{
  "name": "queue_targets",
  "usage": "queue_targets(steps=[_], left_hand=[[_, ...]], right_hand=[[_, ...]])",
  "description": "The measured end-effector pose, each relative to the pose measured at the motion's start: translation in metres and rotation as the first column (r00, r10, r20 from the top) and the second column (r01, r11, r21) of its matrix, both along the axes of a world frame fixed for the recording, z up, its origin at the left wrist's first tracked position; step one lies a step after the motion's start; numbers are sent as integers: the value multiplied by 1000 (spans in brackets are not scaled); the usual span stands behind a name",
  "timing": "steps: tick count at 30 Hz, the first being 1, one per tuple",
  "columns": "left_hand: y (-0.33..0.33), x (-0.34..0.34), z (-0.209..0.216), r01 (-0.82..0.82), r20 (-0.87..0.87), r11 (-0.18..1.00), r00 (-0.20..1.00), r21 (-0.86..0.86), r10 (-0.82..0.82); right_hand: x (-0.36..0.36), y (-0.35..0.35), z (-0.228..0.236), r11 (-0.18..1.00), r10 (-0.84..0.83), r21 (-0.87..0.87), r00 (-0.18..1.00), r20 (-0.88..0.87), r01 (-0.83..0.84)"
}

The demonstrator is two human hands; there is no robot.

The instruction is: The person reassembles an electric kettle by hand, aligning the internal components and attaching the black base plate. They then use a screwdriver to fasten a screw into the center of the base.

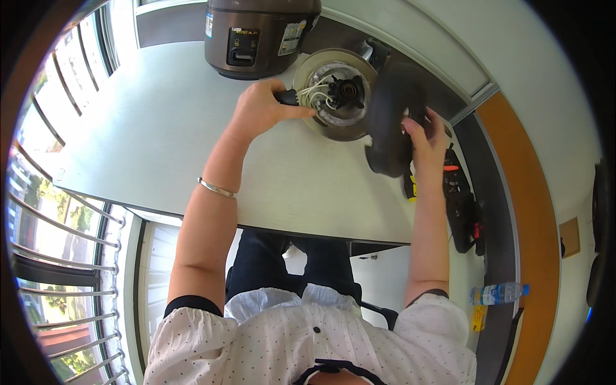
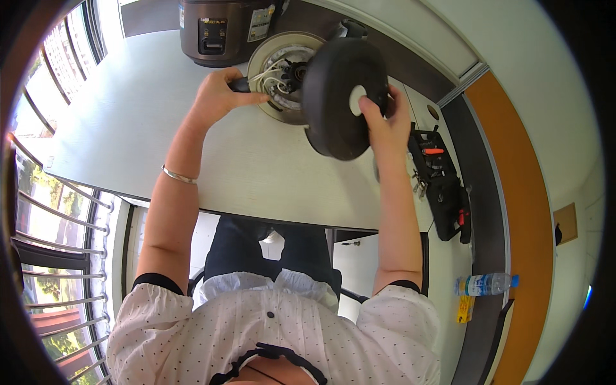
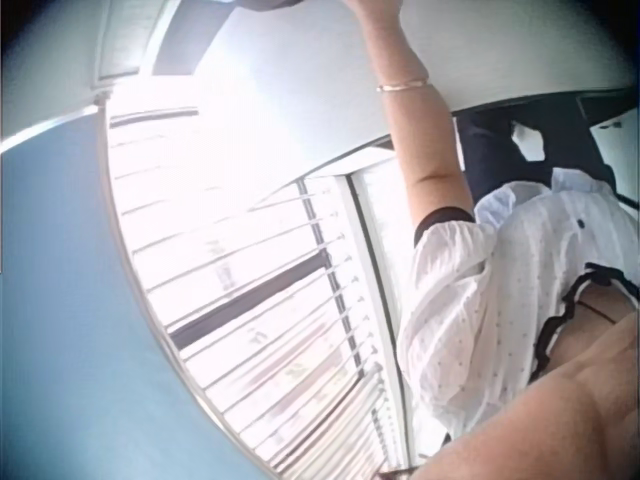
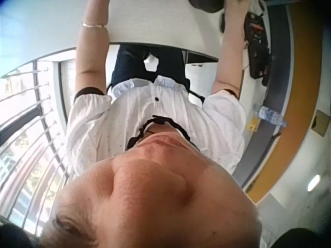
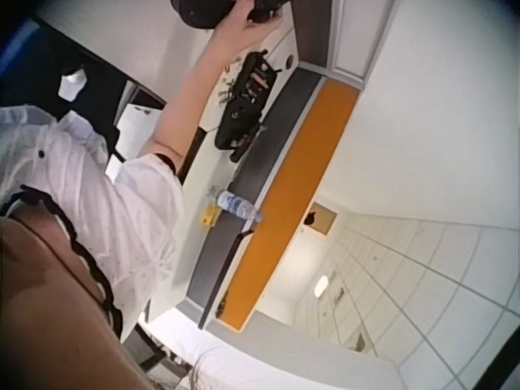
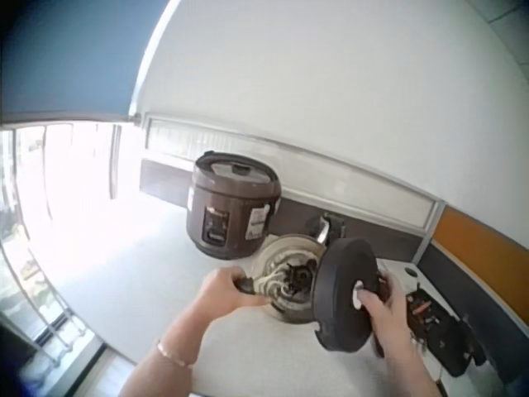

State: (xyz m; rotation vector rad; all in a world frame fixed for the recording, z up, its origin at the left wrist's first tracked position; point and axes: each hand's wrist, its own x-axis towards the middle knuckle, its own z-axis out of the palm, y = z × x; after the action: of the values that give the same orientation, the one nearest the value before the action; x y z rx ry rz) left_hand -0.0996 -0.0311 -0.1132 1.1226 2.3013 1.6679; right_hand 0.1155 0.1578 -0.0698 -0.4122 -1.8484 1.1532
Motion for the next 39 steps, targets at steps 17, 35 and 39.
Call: queue_targets(steps=[17,35,39], left_hand=[[-3,2,-1,5,-35,999,999,47,-3],[-7,-5,0,173,-14,978,985,115,-173],[-8,-2,2,187,23,972,981,139,-192]], right_hand=[[-66,-19,-6,897,-350,334,926,138,289],[-66,-37,5,831,-495,406,838,229,380],[-66,-39,4,799,-521,457,830,198,392]])
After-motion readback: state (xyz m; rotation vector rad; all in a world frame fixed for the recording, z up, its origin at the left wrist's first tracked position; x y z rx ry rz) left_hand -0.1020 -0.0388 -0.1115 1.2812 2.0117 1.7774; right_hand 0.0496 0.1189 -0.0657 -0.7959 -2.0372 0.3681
